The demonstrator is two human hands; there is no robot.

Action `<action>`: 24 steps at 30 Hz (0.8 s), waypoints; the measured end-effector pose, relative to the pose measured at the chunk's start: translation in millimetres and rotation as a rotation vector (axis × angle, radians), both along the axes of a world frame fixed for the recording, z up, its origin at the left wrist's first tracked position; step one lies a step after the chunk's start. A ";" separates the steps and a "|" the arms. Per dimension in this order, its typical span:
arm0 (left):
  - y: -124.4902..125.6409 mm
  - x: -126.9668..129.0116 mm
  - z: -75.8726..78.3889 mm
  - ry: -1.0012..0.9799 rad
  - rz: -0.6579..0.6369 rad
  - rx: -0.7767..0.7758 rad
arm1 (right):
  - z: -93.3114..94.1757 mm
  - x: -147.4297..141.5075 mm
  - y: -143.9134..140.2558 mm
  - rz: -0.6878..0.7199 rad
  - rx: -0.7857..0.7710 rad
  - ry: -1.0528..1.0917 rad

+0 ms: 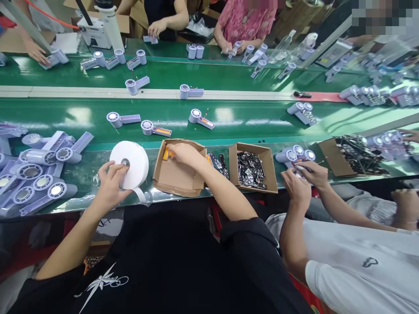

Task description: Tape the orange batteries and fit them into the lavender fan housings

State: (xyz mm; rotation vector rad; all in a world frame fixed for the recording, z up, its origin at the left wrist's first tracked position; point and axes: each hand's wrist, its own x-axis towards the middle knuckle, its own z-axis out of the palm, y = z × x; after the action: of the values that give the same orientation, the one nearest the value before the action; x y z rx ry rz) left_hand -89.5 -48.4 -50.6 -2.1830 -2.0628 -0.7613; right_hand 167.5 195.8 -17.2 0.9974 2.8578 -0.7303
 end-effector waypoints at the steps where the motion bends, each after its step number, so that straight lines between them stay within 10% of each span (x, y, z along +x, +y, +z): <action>1: -0.7 1.2 0.3 0.016 -0.009 0.016 | 1.5 6.9 -4.9 -0.052 -0.059 0.165; 7: -9.3 12.4 6.8 0.095 -0.038 0.033 | 13.3 24.9 -67.2 -0.538 -0.403 1.210; 13: -7.8 22.5 11.4 0.165 -0.072 0.122 | -16.5 -18.3 -132.9 -0.893 -0.422 1.262; 17: -6.6 18.2 12.2 0.164 -0.081 0.119 | -24.2 -10.0 -143.1 -0.801 -0.566 1.091; 24: 9.0 -2.0 21.5 0.105 -0.141 0.159 | 25.5 22.1 -93.6 -0.321 -0.864 0.884</action>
State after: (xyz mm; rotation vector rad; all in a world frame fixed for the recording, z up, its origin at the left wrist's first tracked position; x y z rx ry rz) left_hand -91.4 -39.4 -29.0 -2.2454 -1.7514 -0.7753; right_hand 189.6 102.2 8.3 1.1223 2.3054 -2.6607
